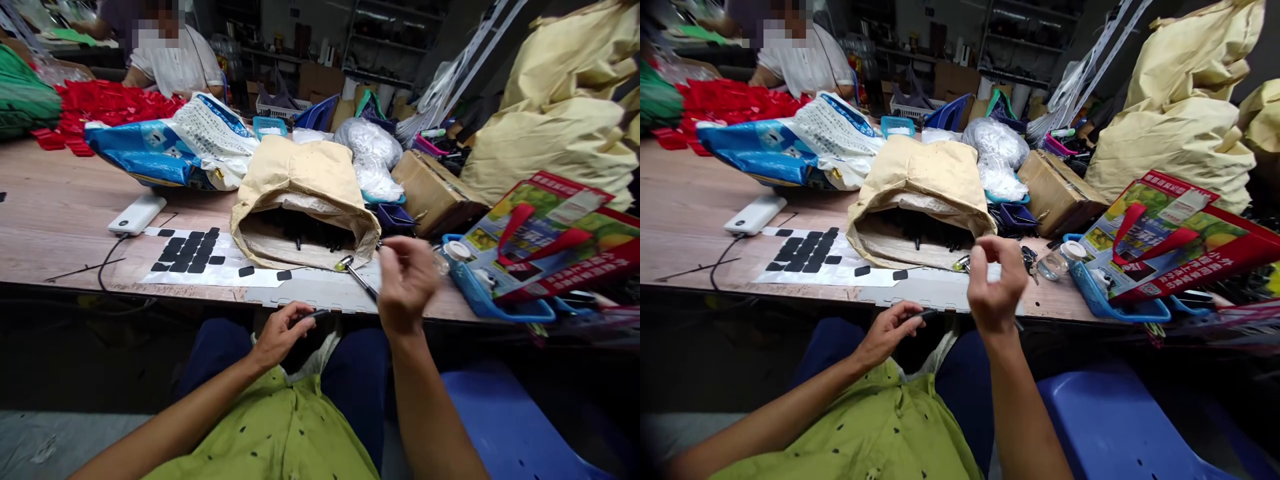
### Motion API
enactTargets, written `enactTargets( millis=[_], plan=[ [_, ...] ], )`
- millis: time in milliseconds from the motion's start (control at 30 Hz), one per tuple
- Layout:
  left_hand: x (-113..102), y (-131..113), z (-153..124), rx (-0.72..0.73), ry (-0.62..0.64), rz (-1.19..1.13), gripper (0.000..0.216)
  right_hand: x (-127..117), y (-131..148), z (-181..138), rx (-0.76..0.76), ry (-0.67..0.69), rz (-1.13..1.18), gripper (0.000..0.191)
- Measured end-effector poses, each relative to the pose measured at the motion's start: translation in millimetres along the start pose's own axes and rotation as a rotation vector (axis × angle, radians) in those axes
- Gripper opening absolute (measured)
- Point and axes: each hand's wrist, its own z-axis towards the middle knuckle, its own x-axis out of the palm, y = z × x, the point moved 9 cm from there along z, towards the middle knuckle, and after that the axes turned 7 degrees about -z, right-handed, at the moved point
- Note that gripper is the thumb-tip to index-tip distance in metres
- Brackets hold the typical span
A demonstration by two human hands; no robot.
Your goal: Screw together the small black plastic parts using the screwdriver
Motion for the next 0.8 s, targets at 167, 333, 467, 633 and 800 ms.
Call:
enactTargets(
  millis=[167,333,467,633,800],
  plan=[
    [-7.1,78.8,-22.4,-0.32,-0.108,-0.336,0.055,77.7,-84.9,-30.4,0.222,0.375,-0.447,0.026],
    [-19.2,127.7,-17.9,-0.458,-0.159,-0.426,0.041,106.3,-97.3,-60.6,0.129,0.432,-0.731,0.025],
    [-35.0,164.7,-6.0,-0.559,-0.21,-0.098,0.021,106.2,-89.9,-63.2,0.079,0.418,-0.779,0.023],
    [-42.4,185.9,6.7,-0.601,-0.207,0.138,0.014,103.7,-91.1,-61.2,0.071,0.407,-0.784,0.022],
    [-34.0,165.4,2.4,-0.559,-0.114,0.274,0.017,103.8,-89.7,-61.4,0.064,0.401,-0.791,0.02]
  ],
)
